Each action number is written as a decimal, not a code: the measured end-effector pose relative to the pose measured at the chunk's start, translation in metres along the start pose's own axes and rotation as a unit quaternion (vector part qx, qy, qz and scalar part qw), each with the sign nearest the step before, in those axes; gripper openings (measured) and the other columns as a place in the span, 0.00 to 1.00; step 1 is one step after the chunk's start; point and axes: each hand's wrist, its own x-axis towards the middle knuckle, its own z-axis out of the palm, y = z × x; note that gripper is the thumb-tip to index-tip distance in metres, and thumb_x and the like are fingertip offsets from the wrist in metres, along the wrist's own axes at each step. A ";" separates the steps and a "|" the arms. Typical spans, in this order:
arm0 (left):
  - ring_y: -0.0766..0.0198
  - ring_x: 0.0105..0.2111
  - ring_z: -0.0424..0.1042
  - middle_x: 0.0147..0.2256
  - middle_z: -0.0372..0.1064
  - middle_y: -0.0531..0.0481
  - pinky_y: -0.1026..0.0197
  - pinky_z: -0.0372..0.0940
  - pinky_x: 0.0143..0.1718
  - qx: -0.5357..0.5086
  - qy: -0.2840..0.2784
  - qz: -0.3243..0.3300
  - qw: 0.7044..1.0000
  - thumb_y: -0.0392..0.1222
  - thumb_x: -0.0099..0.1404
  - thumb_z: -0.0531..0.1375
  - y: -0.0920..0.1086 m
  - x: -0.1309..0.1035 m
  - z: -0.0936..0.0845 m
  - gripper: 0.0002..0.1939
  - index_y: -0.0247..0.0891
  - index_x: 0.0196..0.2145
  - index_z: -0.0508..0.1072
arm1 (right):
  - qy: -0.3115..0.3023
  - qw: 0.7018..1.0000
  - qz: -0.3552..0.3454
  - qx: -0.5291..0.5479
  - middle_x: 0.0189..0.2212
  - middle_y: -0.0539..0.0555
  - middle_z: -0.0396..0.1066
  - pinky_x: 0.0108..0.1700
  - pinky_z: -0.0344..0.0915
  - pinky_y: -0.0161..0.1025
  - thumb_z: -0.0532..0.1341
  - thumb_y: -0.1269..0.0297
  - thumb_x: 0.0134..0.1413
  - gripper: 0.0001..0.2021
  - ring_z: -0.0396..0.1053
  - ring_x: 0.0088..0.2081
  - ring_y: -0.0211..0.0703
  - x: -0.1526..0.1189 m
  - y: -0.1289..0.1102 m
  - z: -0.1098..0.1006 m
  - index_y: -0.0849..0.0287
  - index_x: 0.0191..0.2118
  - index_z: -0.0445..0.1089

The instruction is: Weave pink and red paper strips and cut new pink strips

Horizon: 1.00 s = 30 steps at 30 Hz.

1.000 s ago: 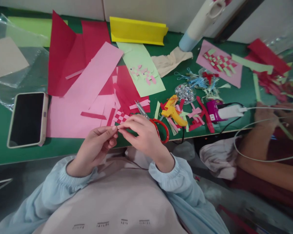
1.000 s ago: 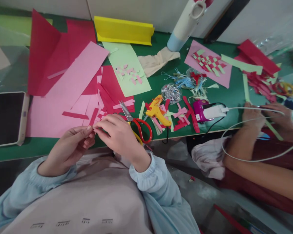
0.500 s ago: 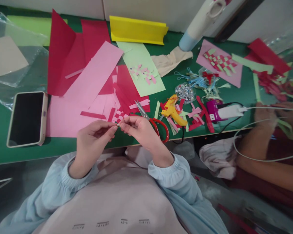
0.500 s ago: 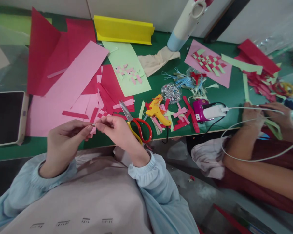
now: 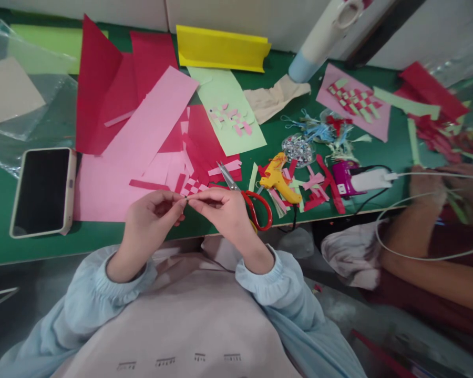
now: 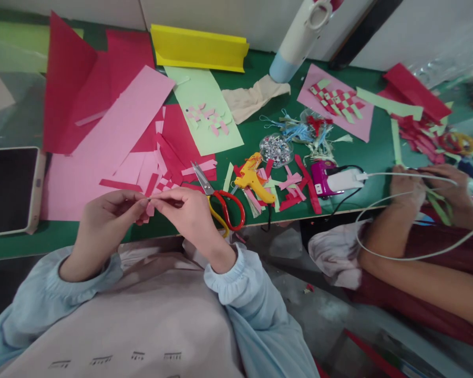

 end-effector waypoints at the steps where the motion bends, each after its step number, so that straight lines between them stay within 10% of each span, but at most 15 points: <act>1: 0.66 0.22 0.72 0.21 0.74 0.52 0.66 0.68 0.26 0.011 -0.004 0.004 1.000 0.45 0.56 0.70 0.001 0.001 -0.001 0.09 0.37 0.29 0.77 | 0.004 0.999 -0.027 -0.024 0.35 0.53 0.81 0.41 0.75 0.38 0.69 0.63 0.56 0.05 0.78 0.37 0.41 -0.001 0.001 0.000 0.57 0.36 0.81; 14: 0.63 0.22 0.70 0.24 0.75 0.51 0.64 0.60 0.25 0.244 -0.056 0.099 0.963 0.45 0.57 0.65 0.016 0.006 -0.017 0.06 0.41 0.28 0.78 | -0.020 0.928 -0.231 -0.293 0.38 0.54 0.80 0.47 0.71 0.37 0.62 0.68 0.66 0.08 0.75 0.40 0.40 -0.005 -0.004 -0.002 0.58 0.41 0.80; 30: 0.71 0.25 0.68 0.27 0.73 0.48 0.71 0.66 0.26 -0.154 -0.139 -0.186 0.960 0.42 0.56 0.71 0.016 0.004 -0.015 0.09 0.33 0.31 0.82 | 0.036 0.952 -0.201 -0.227 0.39 0.54 0.80 0.50 0.73 0.39 0.62 0.67 0.65 0.07 0.77 0.42 0.41 -0.003 -0.006 -0.005 0.57 0.40 0.79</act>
